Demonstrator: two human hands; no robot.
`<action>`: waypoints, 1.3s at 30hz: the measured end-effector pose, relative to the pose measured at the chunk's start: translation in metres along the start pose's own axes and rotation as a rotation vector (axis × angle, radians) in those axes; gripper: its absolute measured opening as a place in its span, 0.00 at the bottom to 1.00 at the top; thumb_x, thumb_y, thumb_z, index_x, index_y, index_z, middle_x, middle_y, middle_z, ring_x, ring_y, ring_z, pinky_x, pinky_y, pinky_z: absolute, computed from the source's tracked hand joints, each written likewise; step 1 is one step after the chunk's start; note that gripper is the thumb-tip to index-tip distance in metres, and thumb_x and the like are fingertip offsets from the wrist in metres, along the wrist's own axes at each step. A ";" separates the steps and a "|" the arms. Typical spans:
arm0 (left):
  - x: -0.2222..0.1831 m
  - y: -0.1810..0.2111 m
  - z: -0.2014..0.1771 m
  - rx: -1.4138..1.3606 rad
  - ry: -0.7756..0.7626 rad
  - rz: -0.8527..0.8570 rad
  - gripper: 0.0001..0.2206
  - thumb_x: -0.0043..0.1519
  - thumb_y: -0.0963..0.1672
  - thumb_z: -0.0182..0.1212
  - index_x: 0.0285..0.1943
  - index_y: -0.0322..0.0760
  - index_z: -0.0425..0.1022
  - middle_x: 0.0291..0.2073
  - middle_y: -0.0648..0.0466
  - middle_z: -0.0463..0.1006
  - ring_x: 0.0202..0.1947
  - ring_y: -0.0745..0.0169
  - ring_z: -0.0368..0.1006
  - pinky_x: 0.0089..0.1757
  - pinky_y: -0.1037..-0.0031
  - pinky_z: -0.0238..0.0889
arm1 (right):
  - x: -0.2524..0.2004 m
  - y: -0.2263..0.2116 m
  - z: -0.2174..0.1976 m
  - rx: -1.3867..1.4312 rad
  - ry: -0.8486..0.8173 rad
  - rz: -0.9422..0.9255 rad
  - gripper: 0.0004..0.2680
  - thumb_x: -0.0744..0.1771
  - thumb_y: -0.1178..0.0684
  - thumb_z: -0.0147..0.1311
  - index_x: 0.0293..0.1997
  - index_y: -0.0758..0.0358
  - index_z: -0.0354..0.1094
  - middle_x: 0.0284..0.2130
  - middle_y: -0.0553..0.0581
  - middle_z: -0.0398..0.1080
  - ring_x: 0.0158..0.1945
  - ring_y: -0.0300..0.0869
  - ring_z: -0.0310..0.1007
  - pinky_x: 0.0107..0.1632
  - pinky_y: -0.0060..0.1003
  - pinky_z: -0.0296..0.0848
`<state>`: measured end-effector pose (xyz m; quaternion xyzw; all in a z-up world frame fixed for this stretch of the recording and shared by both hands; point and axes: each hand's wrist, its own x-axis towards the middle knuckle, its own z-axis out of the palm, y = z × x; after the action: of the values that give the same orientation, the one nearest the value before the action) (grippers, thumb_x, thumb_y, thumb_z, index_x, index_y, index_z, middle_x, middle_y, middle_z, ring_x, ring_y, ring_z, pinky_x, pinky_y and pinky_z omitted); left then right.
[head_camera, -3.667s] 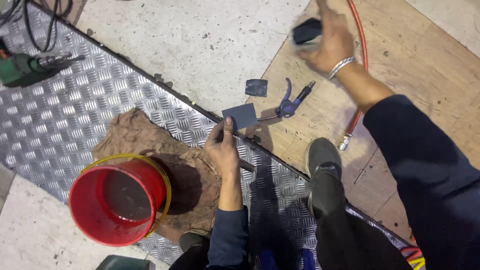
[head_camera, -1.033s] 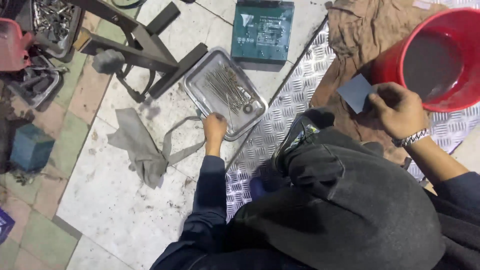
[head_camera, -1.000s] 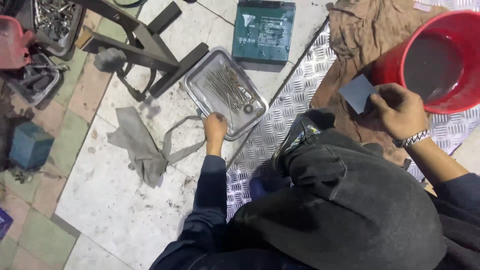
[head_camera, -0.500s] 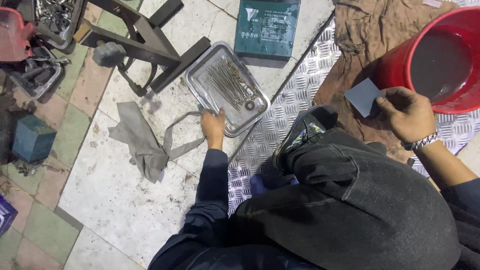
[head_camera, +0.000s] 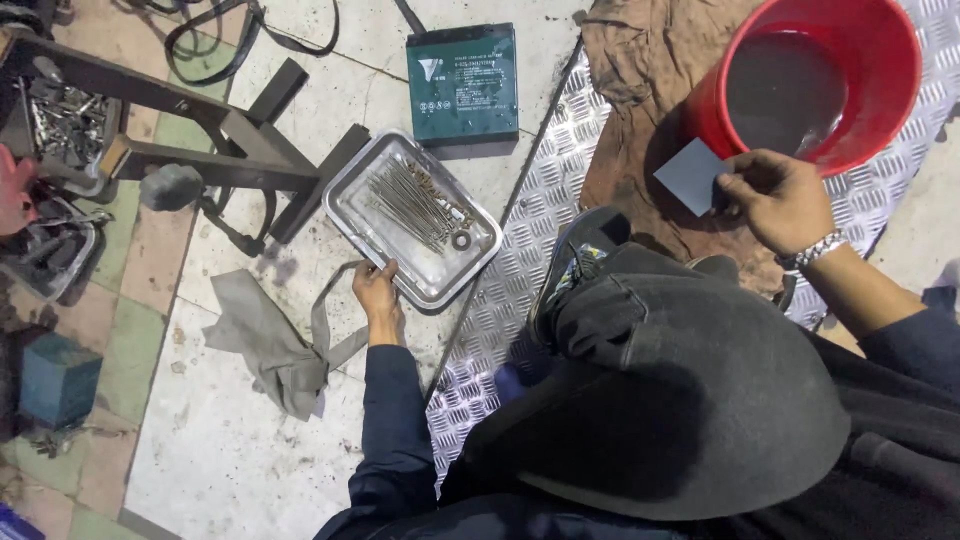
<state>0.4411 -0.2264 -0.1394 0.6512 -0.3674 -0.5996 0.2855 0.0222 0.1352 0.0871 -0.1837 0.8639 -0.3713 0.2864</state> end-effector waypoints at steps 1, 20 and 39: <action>0.006 -0.003 -0.005 -0.088 -0.016 0.008 0.26 0.58 0.30 0.53 0.68 0.23 0.60 0.52 0.36 0.75 0.48 0.54 0.80 0.56 0.70 0.71 | -0.003 -0.006 -0.003 0.043 -0.003 0.017 0.02 0.72 0.59 0.56 0.46 0.66 0.70 0.30 0.59 0.76 0.30 0.40 0.75 0.35 0.32 0.73; -0.152 0.187 0.220 0.220 -0.805 0.320 0.16 0.50 0.36 0.68 0.44 0.34 0.69 0.25 0.49 0.80 0.23 0.65 0.72 0.27 0.73 0.66 | -0.069 0.050 -0.082 0.173 0.461 -0.028 0.02 0.71 0.61 0.56 0.44 0.68 0.68 0.26 0.59 0.74 0.26 0.43 0.76 0.28 0.34 0.74; -0.275 -0.068 0.397 0.777 -1.527 -0.101 0.15 0.54 0.38 0.74 0.46 0.34 0.73 0.32 0.48 0.82 0.32 0.65 0.79 0.32 0.74 0.75 | -0.138 0.377 -0.003 0.717 1.154 0.549 0.11 0.72 0.52 0.52 0.57 0.68 0.63 0.41 0.66 0.71 0.45 0.58 0.79 0.40 0.44 0.78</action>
<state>0.0544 0.0648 -0.0847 0.1364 -0.6087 -0.7173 -0.3105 0.0866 0.4576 -0.1438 0.3694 0.7177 -0.5836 -0.0889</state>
